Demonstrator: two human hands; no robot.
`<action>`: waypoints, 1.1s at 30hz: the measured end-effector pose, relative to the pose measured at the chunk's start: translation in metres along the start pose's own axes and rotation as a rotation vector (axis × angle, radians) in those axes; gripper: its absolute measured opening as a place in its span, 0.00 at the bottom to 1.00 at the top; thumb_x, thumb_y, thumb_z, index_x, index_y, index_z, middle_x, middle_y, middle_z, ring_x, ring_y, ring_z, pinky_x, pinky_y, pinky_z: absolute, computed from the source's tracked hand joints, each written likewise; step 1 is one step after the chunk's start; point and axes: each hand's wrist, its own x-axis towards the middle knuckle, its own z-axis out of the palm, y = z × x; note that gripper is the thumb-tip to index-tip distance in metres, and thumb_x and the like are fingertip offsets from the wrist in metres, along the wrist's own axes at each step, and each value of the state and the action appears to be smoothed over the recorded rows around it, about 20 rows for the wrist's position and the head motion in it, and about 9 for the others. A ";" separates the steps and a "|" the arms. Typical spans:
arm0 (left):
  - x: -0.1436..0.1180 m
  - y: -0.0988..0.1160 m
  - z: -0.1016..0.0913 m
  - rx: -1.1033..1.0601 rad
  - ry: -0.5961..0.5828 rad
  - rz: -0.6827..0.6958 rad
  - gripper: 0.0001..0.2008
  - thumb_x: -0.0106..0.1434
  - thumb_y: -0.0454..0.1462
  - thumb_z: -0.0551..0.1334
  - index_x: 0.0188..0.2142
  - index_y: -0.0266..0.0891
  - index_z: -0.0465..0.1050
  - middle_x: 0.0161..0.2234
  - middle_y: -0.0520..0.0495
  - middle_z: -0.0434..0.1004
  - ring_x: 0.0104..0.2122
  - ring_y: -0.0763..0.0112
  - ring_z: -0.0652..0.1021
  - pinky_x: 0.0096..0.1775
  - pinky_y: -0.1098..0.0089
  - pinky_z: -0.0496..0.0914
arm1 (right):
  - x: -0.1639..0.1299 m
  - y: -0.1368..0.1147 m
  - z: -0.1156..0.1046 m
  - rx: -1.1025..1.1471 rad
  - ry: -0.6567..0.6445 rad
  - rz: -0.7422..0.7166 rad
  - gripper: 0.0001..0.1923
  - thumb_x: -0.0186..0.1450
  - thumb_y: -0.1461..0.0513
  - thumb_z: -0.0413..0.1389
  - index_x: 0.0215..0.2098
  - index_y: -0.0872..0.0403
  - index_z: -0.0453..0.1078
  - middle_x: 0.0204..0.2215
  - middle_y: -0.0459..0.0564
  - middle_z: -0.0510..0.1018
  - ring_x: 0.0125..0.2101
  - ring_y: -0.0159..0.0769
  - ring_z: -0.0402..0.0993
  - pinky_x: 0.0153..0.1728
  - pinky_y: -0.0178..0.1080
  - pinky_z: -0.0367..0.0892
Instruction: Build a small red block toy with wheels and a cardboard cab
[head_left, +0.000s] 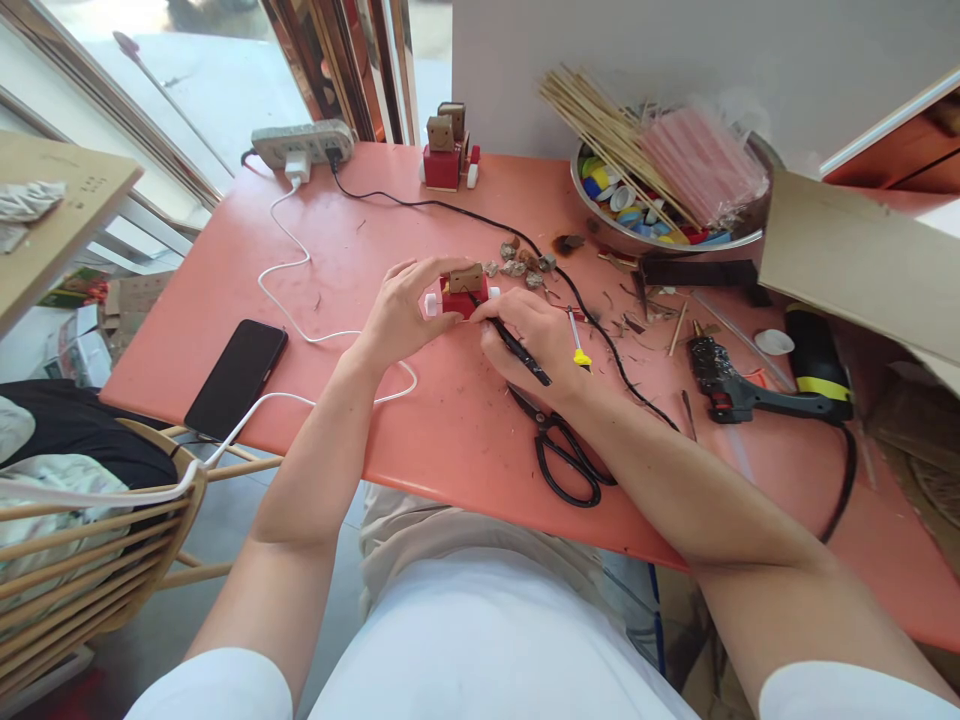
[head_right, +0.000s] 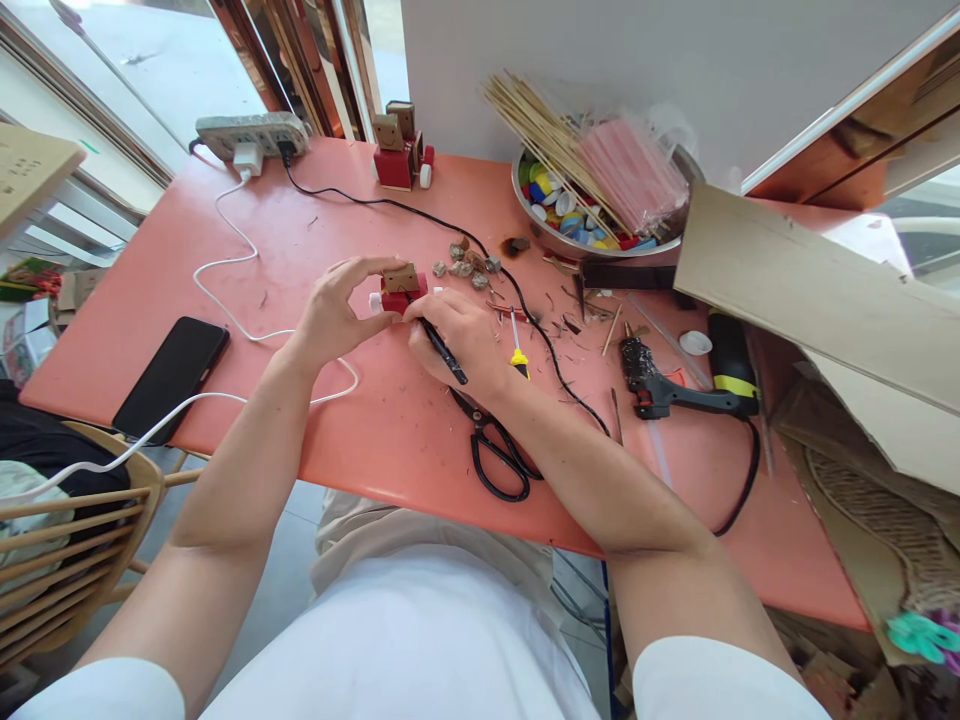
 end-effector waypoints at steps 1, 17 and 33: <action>0.000 -0.001 0.001 0.008 0.000 0.001 0.28 0.59 0.33 0.70 0.59 0.48 0.79 0.57 0.48 0.87 0.56 0.57 0.85 0.66 0.57 0.72 | 0.000 0.000 -0.001 -0.001 0.008 -0.020 0.13 0.69 0.68 0.53 0.39 0.47 0.77 0.36 0.47 0.86 0.35 0.38 0.83 0.40 0.41 0.79; -0.001 -0.023 0.010 -0.235 -0.057 -0.242 0.26 0.54 0.35 0.72 0.54 0.42 0.80 0.51 0.44 0.90 0.52 0.55 0.87 0.56 0.58 0.80 | 0.014 -0.007 -0.021 -0.171 -0.599 -0.305 0.14 0.68 0.72 0.50 0.40 0.52 0.74 0.35 0.54 0.81 0.35 0.42 0.72 0.39 0.41 0.65; 0.003 -0.030 0.003 -0.281 0.056 -0.378 0.24 0.51 0.36 0.72 0.49 0.44 0.81 0.47 0.49 0.90 0.49 0.55 0.86 0.55 0.56 0.79 | 0.022 -0.022 -0.028 -0.149 -0.773 0.098 0.16 0.69 0.72 0.54 0.48 0.51 0.78 0.38 0.52 0.85 0.39 0.40 0.80 0.40 0.38 0.67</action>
